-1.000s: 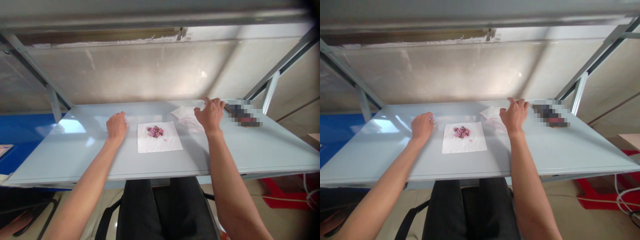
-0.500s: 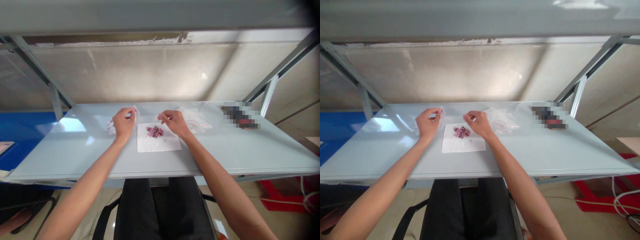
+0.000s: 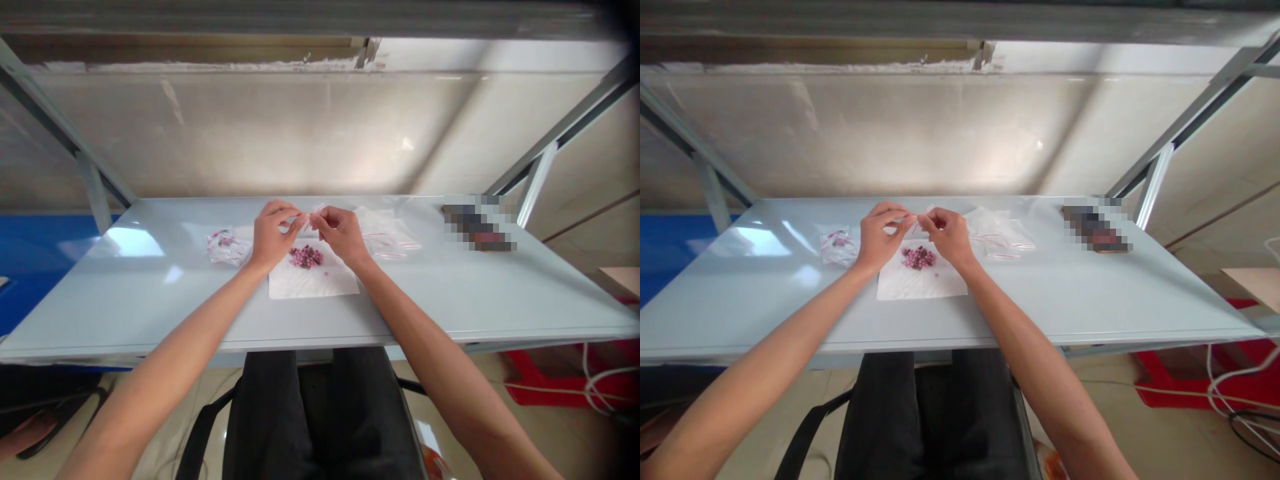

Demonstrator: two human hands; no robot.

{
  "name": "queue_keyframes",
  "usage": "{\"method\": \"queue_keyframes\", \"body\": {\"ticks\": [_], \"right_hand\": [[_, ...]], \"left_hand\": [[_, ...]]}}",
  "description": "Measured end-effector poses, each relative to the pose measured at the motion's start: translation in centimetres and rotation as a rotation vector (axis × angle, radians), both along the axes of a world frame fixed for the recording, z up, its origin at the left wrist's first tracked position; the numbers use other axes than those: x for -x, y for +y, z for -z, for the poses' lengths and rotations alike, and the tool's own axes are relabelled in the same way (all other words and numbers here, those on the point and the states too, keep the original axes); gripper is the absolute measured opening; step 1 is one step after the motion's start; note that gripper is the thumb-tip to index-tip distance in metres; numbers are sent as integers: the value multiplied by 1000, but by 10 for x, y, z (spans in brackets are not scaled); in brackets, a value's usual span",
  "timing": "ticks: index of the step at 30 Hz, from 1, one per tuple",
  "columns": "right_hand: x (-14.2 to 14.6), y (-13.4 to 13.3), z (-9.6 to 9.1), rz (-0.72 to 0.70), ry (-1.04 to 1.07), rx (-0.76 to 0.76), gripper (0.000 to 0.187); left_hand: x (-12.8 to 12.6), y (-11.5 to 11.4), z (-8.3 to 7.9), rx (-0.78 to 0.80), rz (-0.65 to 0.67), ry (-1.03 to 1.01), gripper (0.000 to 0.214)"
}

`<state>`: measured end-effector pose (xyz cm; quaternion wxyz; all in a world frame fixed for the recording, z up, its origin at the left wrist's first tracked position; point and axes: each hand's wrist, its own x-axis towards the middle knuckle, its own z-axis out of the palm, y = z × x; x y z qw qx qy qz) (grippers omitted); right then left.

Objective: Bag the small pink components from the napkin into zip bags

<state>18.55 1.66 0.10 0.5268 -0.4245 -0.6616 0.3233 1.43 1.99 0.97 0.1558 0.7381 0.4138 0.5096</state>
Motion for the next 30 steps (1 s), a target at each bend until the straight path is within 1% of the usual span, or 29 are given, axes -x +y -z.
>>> {"method": "queue_keyframes", "body": {"ticks": [2, 4, 7, 10, 13, 15, 17, 19, 20, 21, 22, 23, 24, 25, 26, 27, 29, 30], "right_hand": [[0, 0, 0, 13, 5, -16, 46], [-1, 1, 1, -6, -24, -27, 47], [-4, 4, 4, -41, -147, -69, 47], [-7, 6, 4, -44, -305, -146, 42], [-8, 4, 1, -45, -402, -178, 35], [-6, 2, -1, -33, -427, -167, 33], [-4, -1, -3, -11, -439, -144, 32], [-3, -3, -3, 64, -428, -130, 28], [-2, -3, -2, 113, -402, -128, 25], [-2, -3, -2, 157, -353, -125, 22], [-3, -2, -2, 184, -282, -113, 16], [-4, -1, -1, 182, -187, -90, 11], [-5, 0, -1, 149, -76, -54, 10], [-7, 1, -2, 96, 38, -11, 14], [-8, 2, -3, 37, 143, 34, 19], [-9, 2, -4, -17, 229, 73, 23], [-9, 2, -6, -102, 338, 121, 26], [-9, 1, -7, -133, 370, 133, 28]], "left_hand": [[5, 1, 1, 54, 60, 23, 28], [8, 3, 0, 98, 103, 45, 28], [11, 3, -2, 143, 150, 82, 28], [11, 1, -2, 109, 164, 160, 22], [11, 1, -1, 8, 103, 259, 16], [11, 3, 0, -38, -1, 286, 14], [11, 5, 0, -39, -129, 254, 13], [10, 5, 0, -15, -202, 201, 12], [9, 4, -1, -3, -195, 177, 12], [9, 3, -1, 7, -153, 160, 12], [7, 2, -2, 12, -87, 144, 12], [6, 1, -2, 18, -11, 124, 13], [5, 1, -2, 27, 58, 95, 15], [5, 1, -3, 41, 104, 57, 18], [5, 3, -3, 61, 113, 5, 22], [5, 5, -3, 97, 92, -65, 26], [8, 11, -2, 237, 63, -236, 33], [10, 13, -2, 337, 93, -313, 37]]}}
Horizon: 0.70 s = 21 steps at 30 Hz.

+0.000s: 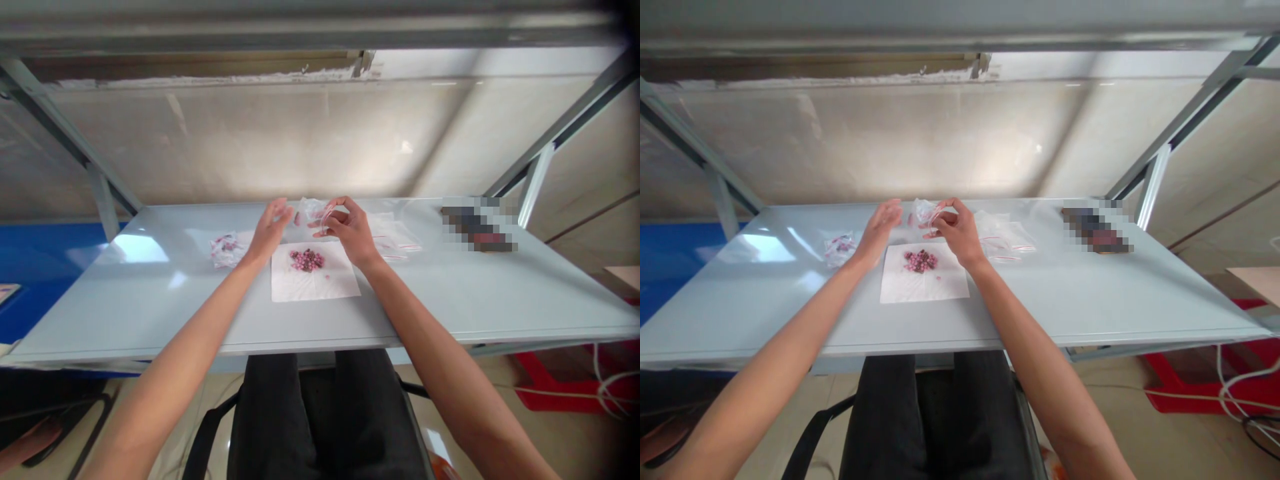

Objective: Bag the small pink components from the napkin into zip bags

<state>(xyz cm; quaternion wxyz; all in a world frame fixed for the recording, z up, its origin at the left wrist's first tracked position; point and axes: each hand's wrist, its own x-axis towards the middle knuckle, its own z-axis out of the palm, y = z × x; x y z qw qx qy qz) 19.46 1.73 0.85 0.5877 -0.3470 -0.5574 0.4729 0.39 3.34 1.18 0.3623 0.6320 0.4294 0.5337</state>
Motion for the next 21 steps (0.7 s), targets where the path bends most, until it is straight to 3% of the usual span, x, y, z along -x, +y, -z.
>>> {"method": "queue_keyframes", "body": {"ticks": [3, 5, 11, 17, 21], "right_hand": [[2, -3, -1, -53, 53, 23, 32], [1, -4, -1, -46, 44, 58, 33], [-12, -7, 0, -108, -117, 216, 30], [-10, -2, 13, -120, -245, 176, 41], [-9, 2, 23, -173, -272, 139, 38]], "left_hand": [[10, 4, -3, 256, 226, -114, 41], [17, 3, -7, 300, 275, -113, 42], [37, 2, -19, 153, 127, 39, 38], [45, 3, -27, 52, 183, 191, 43], [44, 0, -31, 32, 181, 254, 42]]}}
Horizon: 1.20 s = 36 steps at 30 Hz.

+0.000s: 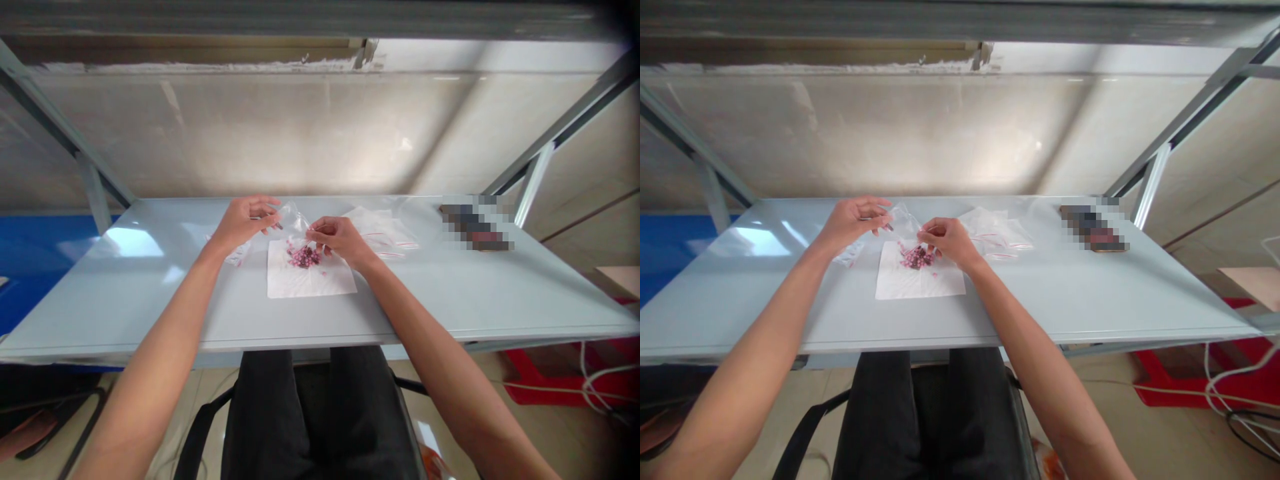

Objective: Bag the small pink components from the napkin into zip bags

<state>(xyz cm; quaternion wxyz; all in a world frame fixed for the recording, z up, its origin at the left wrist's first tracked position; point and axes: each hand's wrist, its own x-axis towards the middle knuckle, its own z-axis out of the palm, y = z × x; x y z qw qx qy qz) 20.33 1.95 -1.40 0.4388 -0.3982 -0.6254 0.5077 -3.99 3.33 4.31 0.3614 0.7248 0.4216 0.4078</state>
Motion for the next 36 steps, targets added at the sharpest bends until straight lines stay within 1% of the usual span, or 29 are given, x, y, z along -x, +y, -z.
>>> {"method": "queue_keyframes", "body": {"ticks": [8, 12, 15, 22, 25, 28, 31, 36], "right_hand": [[0, -2, 0, 6, -13, 23, 34], [0, -1, 2, -25, -21, 14, 34], [0, -1, 4, -48, -32, 16, 34], [0, -4, 0, -50, 21, 41, 37], [0, -5, -2, -36, 52, 59, 38], [1, -5, -3, -17, 62, 67, 38], [2, -4, -3, -35, 56, 60, 37], [2, -3, -2, -38, 54, 54, 37]], "left_hand": [[-1, -2, 1, 2, -9, 32, 38], [-2, 0, 3, -28, -61, -18, 41], [-3, 1, 6, -23, -88, -60, 46], [-1, 7, 9, 30, -43, -201, 49], [3, 8, 9, 46, -42, -204, 48], [4, 9, 9, 28, -89, -187, 44], [2, 9, 8, -16, -136, -205, 41], [-2, 8, 6, -29, -163, -214, 44]]}}
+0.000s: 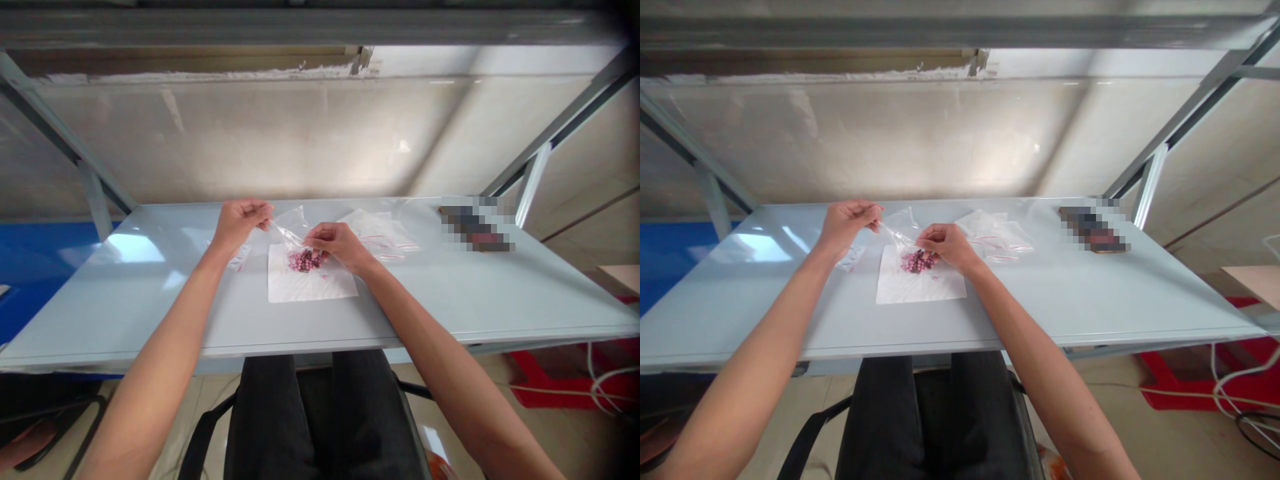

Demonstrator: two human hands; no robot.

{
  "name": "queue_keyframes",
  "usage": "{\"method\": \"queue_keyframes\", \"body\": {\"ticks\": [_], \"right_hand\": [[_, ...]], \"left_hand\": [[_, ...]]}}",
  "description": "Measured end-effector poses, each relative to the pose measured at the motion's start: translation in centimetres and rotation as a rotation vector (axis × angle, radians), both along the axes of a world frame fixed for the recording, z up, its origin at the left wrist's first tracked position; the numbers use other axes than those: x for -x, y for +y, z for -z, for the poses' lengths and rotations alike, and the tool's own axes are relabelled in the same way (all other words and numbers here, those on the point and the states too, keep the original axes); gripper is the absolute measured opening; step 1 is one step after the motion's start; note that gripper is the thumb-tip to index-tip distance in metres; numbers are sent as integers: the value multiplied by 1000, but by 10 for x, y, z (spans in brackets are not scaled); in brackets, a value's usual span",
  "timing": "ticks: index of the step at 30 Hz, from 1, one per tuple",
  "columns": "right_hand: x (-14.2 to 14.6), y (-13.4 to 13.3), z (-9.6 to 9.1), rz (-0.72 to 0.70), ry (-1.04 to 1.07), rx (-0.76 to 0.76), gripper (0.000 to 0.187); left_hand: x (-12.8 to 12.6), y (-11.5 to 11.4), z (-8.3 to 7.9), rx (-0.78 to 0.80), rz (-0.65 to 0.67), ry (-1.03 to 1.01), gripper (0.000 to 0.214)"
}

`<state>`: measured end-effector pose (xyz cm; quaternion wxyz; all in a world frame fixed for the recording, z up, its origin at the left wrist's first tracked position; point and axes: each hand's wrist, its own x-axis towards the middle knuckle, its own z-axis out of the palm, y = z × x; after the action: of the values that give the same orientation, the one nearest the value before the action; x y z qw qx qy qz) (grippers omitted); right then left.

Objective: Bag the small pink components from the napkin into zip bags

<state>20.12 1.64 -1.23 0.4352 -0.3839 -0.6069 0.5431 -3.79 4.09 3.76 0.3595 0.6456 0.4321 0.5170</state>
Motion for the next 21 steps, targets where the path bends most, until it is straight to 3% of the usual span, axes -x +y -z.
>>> {"method": "queue_keyframes", "body": {"ticks": [6, 14, 16, 18, 21], "right_hand": [[-2, 0, -2, 5, 44, 10, 39], [-8, -1, -11, 72, 53, 9, 37], [-16, 2, -14, 195, 23, -48, 33], [-31, 6, -16, 430, -107, -152, 27], [-58, 10, -19, 827, -514, -243, 26]], "left_hand": [[8, 7, 4, -6, -100, 121, 46], [31, 10, 8, -77, -393, 883, 29], [38, 8, 8, -57, -467, 1004, 27], [44, 6, 8, -29, -525, 1066, 25], [49, 5, 10, 13, -584, 1085, 24]]}}
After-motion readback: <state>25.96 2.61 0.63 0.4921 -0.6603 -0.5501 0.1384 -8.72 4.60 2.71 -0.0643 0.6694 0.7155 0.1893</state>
